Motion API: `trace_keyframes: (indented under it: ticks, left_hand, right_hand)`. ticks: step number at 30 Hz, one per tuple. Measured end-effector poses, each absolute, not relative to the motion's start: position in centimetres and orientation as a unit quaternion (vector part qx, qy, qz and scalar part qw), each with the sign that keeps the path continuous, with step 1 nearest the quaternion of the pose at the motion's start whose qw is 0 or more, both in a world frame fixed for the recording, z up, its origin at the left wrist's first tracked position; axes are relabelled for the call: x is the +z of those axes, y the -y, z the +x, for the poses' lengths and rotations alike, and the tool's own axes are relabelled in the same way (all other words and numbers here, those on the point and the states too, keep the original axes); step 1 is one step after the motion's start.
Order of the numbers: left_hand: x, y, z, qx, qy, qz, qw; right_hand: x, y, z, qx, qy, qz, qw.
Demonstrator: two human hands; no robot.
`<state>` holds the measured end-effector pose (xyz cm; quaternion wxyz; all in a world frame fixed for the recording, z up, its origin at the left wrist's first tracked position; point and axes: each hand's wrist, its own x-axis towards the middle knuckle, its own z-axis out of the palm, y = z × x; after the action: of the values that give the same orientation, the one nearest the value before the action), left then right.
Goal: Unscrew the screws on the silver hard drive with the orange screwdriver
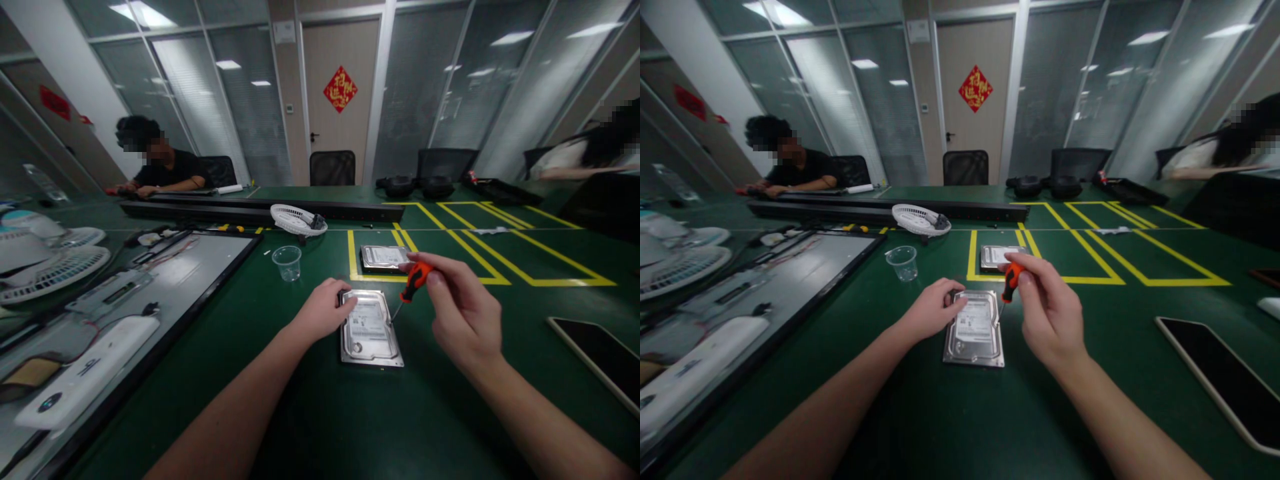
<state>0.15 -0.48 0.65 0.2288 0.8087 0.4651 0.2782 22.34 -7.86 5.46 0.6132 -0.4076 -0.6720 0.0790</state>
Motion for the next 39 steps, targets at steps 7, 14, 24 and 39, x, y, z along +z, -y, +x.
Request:
trace_keyframes:
  ticks: [7,14,24,39]
  left_hand:
    - [0.5,0.4,0.1,0.273,-0.469,0.808,0.229]
    - [0.9,0.5,0.1,0.273,-0.47,0.806,0.235]
    - [0.7,0.5,0.1,0.274,-0.466,0.81,0.227]
    - [0.8,0.5,0.0,0.275,-0.465,0.809,0.231]
  right_hand:
    - [4.7,7.1,22.4,0.065,0.647,-0.409,0.641]
    - [5.2,7.7,22.5,0.079,0.668,-0.411,0.615]
    - [4.8,7.2,22.2,0.07,0.641,-0.412,0.644]
    - [5.2,7.6,22.2,0.09,0.655,-0.408,0.629]
